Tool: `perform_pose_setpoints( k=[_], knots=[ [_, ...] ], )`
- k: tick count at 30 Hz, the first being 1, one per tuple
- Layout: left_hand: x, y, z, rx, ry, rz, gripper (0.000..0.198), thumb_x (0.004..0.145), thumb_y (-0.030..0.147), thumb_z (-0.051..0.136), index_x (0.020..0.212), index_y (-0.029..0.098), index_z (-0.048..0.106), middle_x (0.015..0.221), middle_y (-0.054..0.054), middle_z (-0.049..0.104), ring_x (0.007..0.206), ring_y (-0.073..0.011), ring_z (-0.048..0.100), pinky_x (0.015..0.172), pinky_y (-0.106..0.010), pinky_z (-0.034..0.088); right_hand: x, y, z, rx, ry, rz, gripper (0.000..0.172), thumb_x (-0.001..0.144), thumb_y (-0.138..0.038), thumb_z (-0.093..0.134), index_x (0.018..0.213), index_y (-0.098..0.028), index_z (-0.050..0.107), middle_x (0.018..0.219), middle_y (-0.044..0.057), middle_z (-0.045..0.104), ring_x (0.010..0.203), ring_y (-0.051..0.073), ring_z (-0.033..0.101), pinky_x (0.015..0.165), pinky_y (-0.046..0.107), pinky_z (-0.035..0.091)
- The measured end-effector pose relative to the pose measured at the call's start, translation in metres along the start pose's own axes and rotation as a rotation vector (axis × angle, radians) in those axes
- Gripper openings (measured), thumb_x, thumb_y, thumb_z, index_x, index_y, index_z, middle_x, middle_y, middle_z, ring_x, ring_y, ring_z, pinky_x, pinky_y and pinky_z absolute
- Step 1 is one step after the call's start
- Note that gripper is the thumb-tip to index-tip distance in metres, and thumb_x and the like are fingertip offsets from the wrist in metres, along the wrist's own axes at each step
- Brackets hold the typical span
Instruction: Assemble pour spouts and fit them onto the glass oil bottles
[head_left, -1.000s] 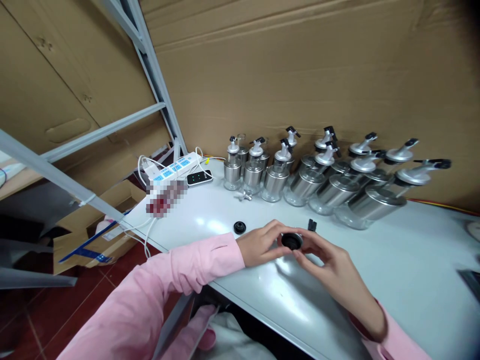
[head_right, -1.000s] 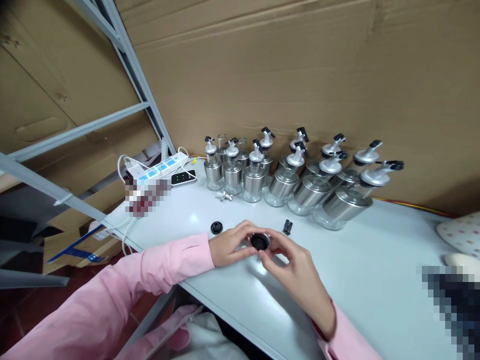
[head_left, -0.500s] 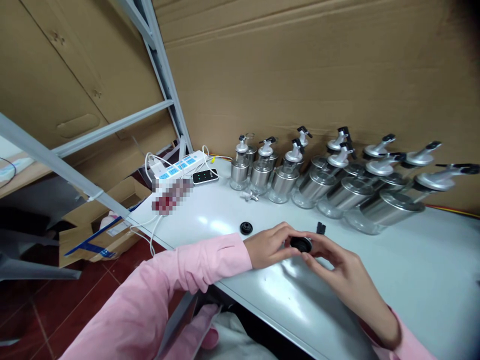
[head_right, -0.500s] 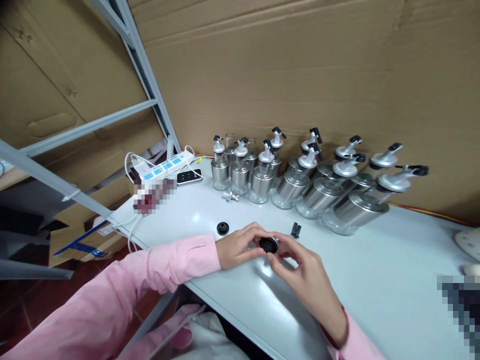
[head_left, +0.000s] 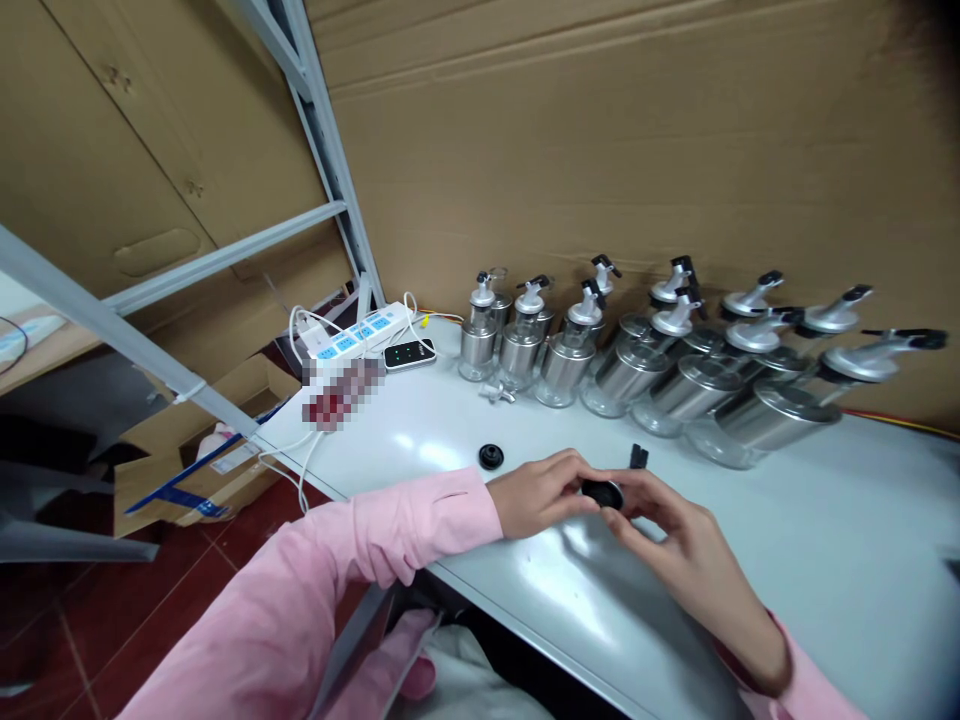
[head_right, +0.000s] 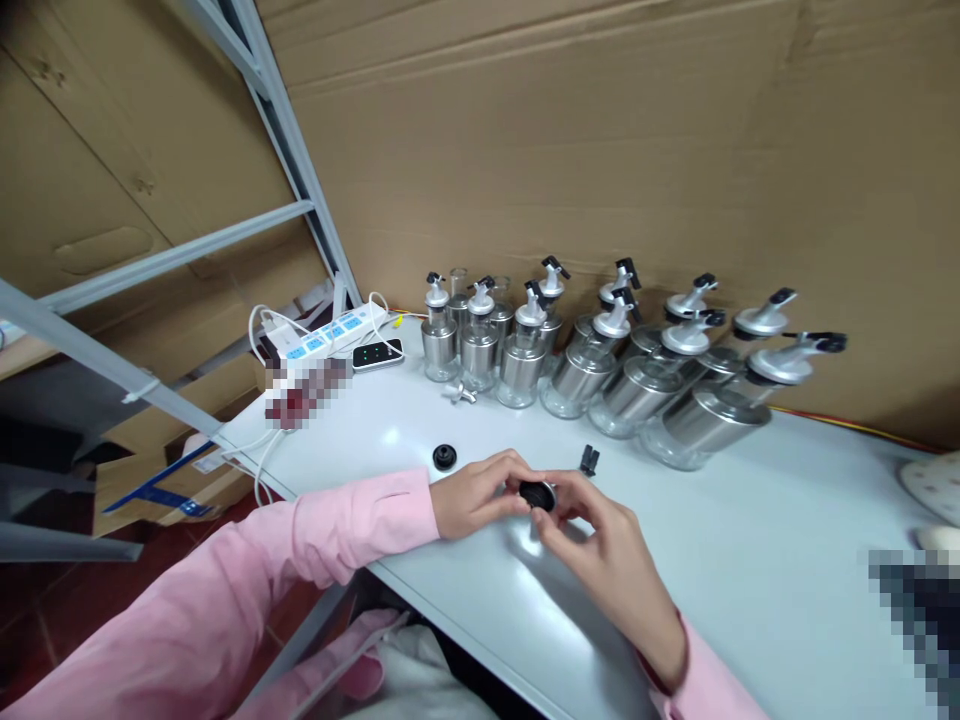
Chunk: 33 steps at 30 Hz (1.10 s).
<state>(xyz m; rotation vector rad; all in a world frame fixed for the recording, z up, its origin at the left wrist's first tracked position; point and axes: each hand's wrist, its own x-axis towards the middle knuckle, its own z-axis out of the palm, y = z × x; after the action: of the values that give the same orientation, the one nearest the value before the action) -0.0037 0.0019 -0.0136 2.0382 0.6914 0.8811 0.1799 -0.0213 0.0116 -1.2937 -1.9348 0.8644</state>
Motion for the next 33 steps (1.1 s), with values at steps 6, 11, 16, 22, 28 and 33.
perform_pose_setpoints(
  k=[6,11,16,22,28,33],
  knots=[
    [0.0009,-0.0001,-0.0035,-0.001,0.03,0.04,0.032,0.089,0.028,0.043,0.118,0.014,0.047,0.092,-0.007,0.05,0.083,-0.0159,0.05,0.083,-0.029,0.043,0.0015,0.0045,0.0,0.093,-0.032,0.048,0.035,0.077,-0.04,0.054,0.105,-0.02,0.06,0.092,0.007,0.065,0.069,0.017,0.061,0.063,0.027,0.052],
    [0.0,0.0014,-0.0037,0.012,0.052,0.062,0.031,0.086,0.025,0.045,0.115,0.014,0.047,0.092,-0.007,0.05,0.082,-0.0153,0.052,0.08,-0.028,0.045,0.0018,0.005,0.0001,0.149,-0.044,0.041,0.035,0.077,-0.039,0.054,0.105,-0.019,0.061,0.098,0.008,0.066,0.078,0.02,0.062,0.066,0.029,0.053],
    [0.0,0.0023,-0.0035,0.015,0.043,0.059,0.03,0.084,0.026,0.048,0.111,0.012,0.048,0.087,-0.006,0.049,0.078,-0.0147,0.052,0.077,-0.028,0.045,0.0022,0.0019,0.0002,0.119,-0.047,0.033,0.033,0.077,-0.035,0.053,0.104,-0.019,0.061,0.094,0.007,0.067,0.071,0.017,0.063,0.064,0.027,0.053],
    [-0.0007,0.0013,-0.0012,0.04,0.047,-0.022,0.03,0.072,0.022,0.056,0.1,0.014,0.048,0.08,-0.001,0.046,0.067,-0.0119,0.048,0.065,-0.024,0.044,0.0013,-0.0012,0.0026,0.054,-0.064,0.005,0.033,0.075,-0.032,0.053,0.104,-0.019,0.063,0.089,0.006,0.069,0.067,0.016,0.063,0.064,0.027,0.053],
    [-0.0007,0.0028,-0.0015,0.114,0.022,-0.128,0.033,0.069,0.022,0.059,0.099,0.017,0.047,0.078,0.001,0.049,0.068,-0.0114,0.049,0.065,-0.023,0.044,0.0012,-0.0002,0.0041,0.044,-0.067,0.044,0.037,0.073,-0.033,0.053,0.105,-0.017,0.064,0.097,0.009,0.069,0.069,0.019,0.065,0.068,0.03,0.054],
    [0.0002,0.0033,-0.0036,0.181,0.002,-0.107,0.032,0.07,0.026,0.059,0.099,0.017,0.047,0.078,0.0,0.052,0.071,-0.0136,0.052,0.07,-0.025,0.044,0.0008,-0.0007,0.0043,0.045,-0.074,0.053,0.039,0.073,-0.033,0.053,0.105,-0.016,0.064,0.094,0.009,0.07,0.071,0.02,0.066,0.069,0.03,0.054]
  ],
)
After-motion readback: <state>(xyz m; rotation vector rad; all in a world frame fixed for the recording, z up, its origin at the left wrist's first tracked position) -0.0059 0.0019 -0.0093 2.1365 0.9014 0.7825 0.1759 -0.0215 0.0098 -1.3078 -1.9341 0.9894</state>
